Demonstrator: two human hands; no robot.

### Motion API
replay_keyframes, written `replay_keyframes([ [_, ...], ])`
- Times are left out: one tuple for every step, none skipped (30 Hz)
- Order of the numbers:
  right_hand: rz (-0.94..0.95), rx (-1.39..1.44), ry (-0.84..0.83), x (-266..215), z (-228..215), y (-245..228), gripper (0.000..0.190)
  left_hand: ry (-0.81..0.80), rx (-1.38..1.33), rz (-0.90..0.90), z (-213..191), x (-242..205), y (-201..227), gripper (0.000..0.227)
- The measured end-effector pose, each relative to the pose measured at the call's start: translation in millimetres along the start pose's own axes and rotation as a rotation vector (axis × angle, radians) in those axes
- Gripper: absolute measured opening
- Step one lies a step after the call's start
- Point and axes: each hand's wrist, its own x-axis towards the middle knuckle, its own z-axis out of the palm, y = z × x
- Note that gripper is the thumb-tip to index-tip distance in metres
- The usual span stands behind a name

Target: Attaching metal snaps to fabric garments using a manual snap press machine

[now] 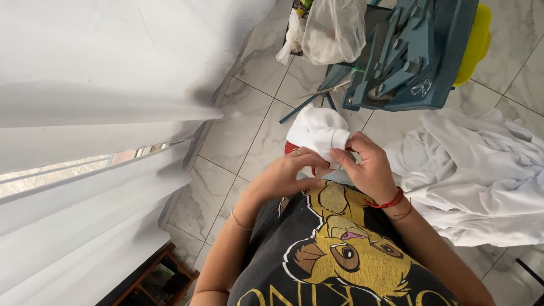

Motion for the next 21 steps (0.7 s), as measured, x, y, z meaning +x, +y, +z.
replay_keyframes([
  [0.004,-0.001,0.000,-1.9,-1.2,5.2,0.019,-0.002,-0.003,-0.001,-4.2,0.0,1.4,0.031],
  [-0.041,-0.060,-0.047,-3.9,-2.1,10.4,0.017,0.143,0.116,-0.092,-8.4,-0.3,2.4,0.026],
  [-0.086,-0.116,-0.097,-5.9,-2.0,15.7,0.015,0.291,0.237,-0.185,-12.8,-1.6,3.4,0.026],
  [-0.083,-0.114,-0.100,-9.3,-3.1,16.2,0.015,0.291,0.235,-0.189,-12.6,1.9,3.8,0.026],
  [-0.111,-0.088,-0.129,-10.0,-3.6,16.5,0.012,0.307,0.172,-0.097,-14.2,5.9,4.4,0.030],
  [-0.138,-0.062,-0.157,-10.9,-4.3,16.5,0.010,0.321,0.109,-0.005,-16.0,9.7,5.4,0.038],
  [-0.142,-0.060,-0.159,-8.9,-3.8,17.7,0.010,0.324,0.112,-0.006,-15.2,13.0,5.9,0.038],
  [-0.190,-0.095,-0.145,-6.8,-3.8,19.3,0.009,0.185,-0.026,-0.028,-14.1,16.9,6.5,0.038],
  [-0.232,-0.134,-0.127,-5.8,-5.8,21.4,0.011,0.038,-0.167,-0.044,-11.5,22.7,6.9,0.039],
  [-0.231,-0.137,-0.124,-7.3,-8.9,20.0,0.011,0.035,-0.168,-0.041,-8.5,22.7,9.9,0.039],
  [-0.198,-0.128,-0.076,-7.5,-12.0,18.6,0.009,-0.002,-0.239,-0.094,-7.2,24.5,12.6,0.038],
  [-0.165,-0.118,-0.029,-7.6,-14.9,17.5,0.008,-0.039,-0.309,-0.147,-5.7,26.5,14.9,0.042],
  [-0.156,-0.118,-0.028,-8.4,-19.0,18.1,0.008,-0.045,-0.314,-0.151,-2.9,27.0,10.1,0.042],
  [-0.139,-0.080,-0.021,-9.3,-22.8,18.8,0.005,-0.018,-0.309,-0.114,0.0,27.1,5.0,0.037],
  [-0.129,-0.039,-0.015,-7.8,-25.4,19.6,0.004,0.014,-0.299,-0.074,0.8,27.5,-0.2,0.031],
  [-0.127,-0.037,-0.014,-9.4,-26.9,19.0,0.004,0.012,-0.298,-0.077,1.7,26.2,0.6,0.031],
  [-0.080,0.079,-0.085,-9.3,-29.5,18.9,0.001,0.020,-0.294,-0.035,2.0,27.4,1.2,0.031],
  [-0.033,0.195,-0.156,-9.3,-32.1,18.8,0.005,0.028,-0.289,0.008,2.3,28.5,1.7,0.032],
  [-0.027,0.196,-0.153,-13.7,-32.4,30.5,0.005,0.024,-0.292,0.005,1.2,29.8,-0.4,0.032],
  [0.057,0.287,-0.171,-18.4,-32.5,42.2,0.005,0.025,-0.284,0.017,0.0,30.9,-2.6,0.032],
  [0.140,0.378,-0.189,-22.3,-32.4,53.9,0.007,0.027,-0.274,0.031,-1.8,32.2,-4.9,0.031],
])
